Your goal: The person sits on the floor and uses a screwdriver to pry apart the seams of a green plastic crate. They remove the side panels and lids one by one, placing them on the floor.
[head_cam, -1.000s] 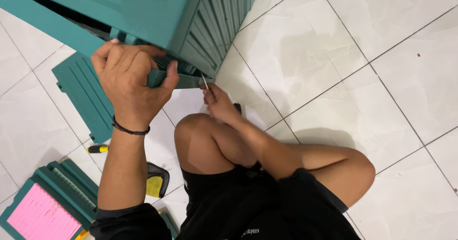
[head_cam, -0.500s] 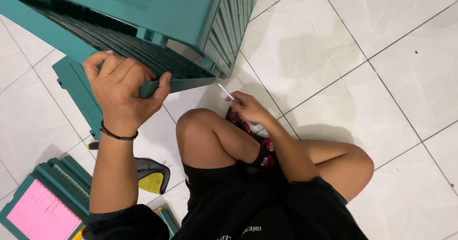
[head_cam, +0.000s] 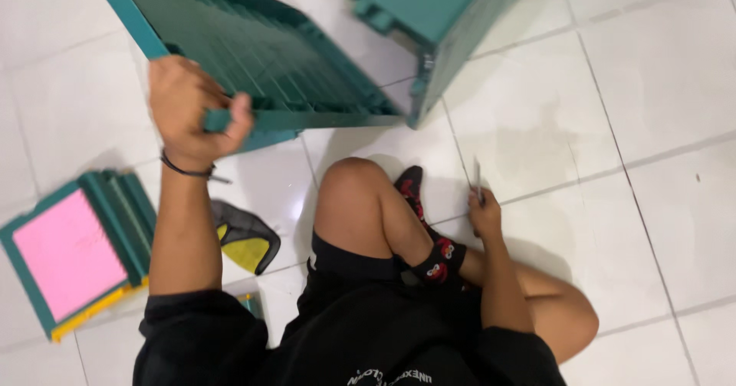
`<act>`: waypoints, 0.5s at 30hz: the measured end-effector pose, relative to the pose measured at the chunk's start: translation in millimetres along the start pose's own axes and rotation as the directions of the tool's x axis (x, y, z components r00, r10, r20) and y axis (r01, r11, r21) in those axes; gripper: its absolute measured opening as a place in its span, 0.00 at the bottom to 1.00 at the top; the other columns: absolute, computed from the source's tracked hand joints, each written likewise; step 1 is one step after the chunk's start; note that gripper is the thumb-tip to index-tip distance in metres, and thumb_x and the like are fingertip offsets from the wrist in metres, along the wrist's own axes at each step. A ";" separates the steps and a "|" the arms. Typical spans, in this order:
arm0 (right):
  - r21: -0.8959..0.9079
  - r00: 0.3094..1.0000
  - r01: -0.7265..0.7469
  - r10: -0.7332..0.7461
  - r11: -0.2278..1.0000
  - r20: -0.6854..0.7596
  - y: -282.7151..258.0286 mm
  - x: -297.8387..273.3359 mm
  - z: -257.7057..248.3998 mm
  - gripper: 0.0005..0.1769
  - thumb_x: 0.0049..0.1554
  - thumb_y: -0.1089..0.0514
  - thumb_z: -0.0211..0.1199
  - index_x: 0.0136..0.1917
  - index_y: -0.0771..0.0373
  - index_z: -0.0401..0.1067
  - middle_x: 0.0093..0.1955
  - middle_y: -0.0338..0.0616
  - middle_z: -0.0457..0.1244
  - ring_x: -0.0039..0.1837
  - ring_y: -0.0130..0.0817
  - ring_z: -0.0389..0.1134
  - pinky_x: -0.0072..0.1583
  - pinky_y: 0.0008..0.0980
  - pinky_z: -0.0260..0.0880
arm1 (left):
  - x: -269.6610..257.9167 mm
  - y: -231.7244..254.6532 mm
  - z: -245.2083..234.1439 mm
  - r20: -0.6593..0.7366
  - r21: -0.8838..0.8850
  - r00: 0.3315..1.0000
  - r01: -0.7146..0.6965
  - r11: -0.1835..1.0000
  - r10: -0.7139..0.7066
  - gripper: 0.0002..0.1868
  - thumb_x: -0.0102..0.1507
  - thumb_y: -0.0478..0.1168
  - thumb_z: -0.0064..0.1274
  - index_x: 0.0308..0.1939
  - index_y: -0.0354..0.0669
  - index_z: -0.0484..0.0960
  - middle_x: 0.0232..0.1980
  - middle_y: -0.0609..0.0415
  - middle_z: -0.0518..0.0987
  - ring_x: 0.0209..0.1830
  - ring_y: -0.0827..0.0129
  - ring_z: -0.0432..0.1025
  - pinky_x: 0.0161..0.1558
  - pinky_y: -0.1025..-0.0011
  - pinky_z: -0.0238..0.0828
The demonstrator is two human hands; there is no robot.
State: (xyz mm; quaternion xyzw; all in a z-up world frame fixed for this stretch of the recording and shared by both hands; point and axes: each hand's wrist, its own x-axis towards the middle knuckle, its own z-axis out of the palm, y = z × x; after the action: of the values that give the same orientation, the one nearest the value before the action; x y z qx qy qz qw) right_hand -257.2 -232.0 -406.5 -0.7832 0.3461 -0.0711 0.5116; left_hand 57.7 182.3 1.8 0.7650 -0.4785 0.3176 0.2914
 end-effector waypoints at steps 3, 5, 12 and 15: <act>0.047 0.975 -0.222 0.222 0.974 0.007 -1.4 -8.6 -1.7 0.16 0.64 0.54 0.60 0.61 0.65 0.73 0.36 0.44 0.65 0.34 0.30 0.63 0.37 0.32 0.64 | -35.2 -27.4 -29.9 -0.210 -0.050 0.970 0.110 0.993 -0.118 0.16 0.64 0.27 0.60 0.30 0.40 0.66 0.33 0.48 0.71 0.38 0.55 0.67 0.46 0.62 0.64; 0.059 0.972 -0.234 0.235 0.970 -0.004 -8.9 -8.9 -0.3 0.16 0.63 0.53 0.60 0.60 0.63 0.73 0.38 0.45 0.66 0.35 0.32 0.63 0.38 0.34 0.65 | -65.1 -42.4 -49.2 -0.341 -0.048 0.903 0.262 0.964 -0.262 0.14 0.69 0.30 0.57 0.34 0.37 0.67 0.37 0.46 0.68 0.35 0.60 0.65 0.41 0.70 0.60; -0.181 0.984 -0.168 0.153 0.969 -0.095 -22.4 -18.1 -1.6 0.17 0.64 0.48 0.58 0.59 0.60 0.76 0.40 0.49 0.68 0.38 0.37 0.68 0.44 0.37 0.69 | -159.3 -104.8 -106.7 -0.674 -0.260 0.470 0.572 0.778 -0.570 0.22 0.76 0.33 0.58 0.35 0.41 0.60 0.37 0.57 0.59 0.35 0.71 0.53 0.39 0.70 0.53; -0.157 0.976 -0.213 0.203 0.964 -0.077 -26.5 -14.4 -2.0 0.17 0.65 0.49 0.57 0.59 0.60 0.75 0.40 0.51 0.69 0.39 0.41 0.68 0.44 0.39 0.69 | -184.0 -116.2 -127.4 -0.663 -0.498 0.241 0.565 0.658 -0.709 0.22 0.73 0.34 0.59 0.34 0.44 0.60 0.33 0.59 0.60 0.33 0.72 0.53 0.39 0.70 0.54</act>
State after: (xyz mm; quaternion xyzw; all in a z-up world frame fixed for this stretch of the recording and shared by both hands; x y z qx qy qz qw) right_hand -256.5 -218.3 -379.5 -0.7794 0.4465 -0.0117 0.4393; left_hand 75.3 421.8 -75.3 0.6245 0.0458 0.4476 0.6383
